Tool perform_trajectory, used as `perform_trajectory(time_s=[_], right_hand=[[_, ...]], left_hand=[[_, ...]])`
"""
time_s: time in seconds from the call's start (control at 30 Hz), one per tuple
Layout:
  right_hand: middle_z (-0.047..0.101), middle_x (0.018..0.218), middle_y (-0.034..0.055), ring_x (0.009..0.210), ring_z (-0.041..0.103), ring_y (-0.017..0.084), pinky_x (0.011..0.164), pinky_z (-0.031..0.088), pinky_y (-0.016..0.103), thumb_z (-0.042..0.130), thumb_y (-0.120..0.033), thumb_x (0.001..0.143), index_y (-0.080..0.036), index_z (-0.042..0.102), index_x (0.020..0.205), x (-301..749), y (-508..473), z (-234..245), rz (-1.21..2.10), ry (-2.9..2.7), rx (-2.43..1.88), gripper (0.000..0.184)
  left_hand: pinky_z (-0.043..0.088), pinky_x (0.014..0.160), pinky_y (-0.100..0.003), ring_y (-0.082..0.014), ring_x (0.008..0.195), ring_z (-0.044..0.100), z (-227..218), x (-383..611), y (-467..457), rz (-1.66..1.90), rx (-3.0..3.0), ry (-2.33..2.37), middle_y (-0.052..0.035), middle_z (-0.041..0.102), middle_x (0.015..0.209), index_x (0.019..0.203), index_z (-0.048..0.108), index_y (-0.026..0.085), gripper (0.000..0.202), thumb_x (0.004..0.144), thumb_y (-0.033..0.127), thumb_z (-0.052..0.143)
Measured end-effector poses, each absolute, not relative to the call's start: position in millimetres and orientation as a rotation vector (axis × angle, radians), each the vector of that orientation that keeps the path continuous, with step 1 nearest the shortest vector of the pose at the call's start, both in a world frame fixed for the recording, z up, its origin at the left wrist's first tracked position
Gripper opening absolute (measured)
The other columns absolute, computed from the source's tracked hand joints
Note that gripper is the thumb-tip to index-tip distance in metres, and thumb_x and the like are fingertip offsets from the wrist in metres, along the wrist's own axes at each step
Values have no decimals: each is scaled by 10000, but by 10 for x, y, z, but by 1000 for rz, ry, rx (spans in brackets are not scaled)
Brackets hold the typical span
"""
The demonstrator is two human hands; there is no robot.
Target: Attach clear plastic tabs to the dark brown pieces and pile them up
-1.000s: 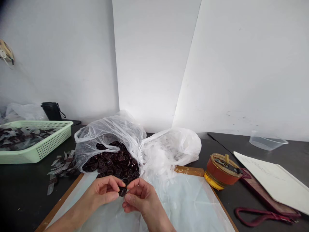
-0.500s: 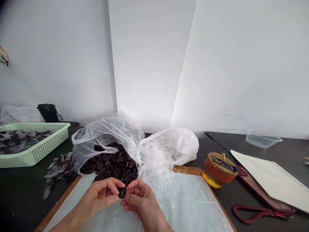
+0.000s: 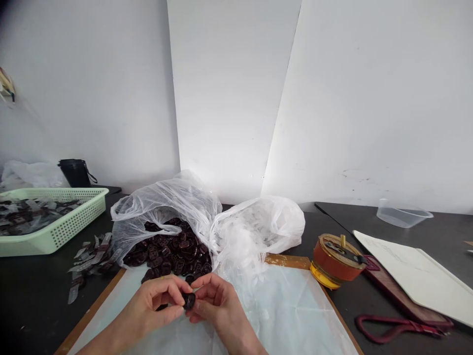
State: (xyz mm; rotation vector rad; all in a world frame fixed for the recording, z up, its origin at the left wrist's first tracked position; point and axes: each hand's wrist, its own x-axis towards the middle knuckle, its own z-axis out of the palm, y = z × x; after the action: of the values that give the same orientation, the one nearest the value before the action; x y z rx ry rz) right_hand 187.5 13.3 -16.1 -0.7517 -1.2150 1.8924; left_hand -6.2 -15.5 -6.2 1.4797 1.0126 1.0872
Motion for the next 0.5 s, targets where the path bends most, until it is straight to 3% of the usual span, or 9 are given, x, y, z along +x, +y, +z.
perform_trajectory(time_s=[0.13,0.3,0.5], right_hand=[[740,883,47,760,661,168,732,504,295,789,-357,739,-199,729,1006,1876,120,-142,1811,-1365,-713,316],[722,754,23,637,634,133,659,490,266,792,-363,747,-194,757,897,1838,121,-258,1726,-1422,-759,228],[694,700,13,623,640,141,653,499,279,804,-334,734,-172,701,809,1830,127,-274,1791,-1355,-736,206]], left_hand=[[521,808,-308,-231,929,664,-30,-74,-157,1078,1494,1037,-80,699,1005,711,694,171,149,727,36,633],[515,812,-330,-229,889,666,-36,-93,-146,1043,1442,1017,-73,708,975,705,691,165,148,712,28,635],[486,759,-322,-211,847,649,-118,-83,-107,1066,1209,827,-64,722,965,812,703,177,129,700,145,761]])
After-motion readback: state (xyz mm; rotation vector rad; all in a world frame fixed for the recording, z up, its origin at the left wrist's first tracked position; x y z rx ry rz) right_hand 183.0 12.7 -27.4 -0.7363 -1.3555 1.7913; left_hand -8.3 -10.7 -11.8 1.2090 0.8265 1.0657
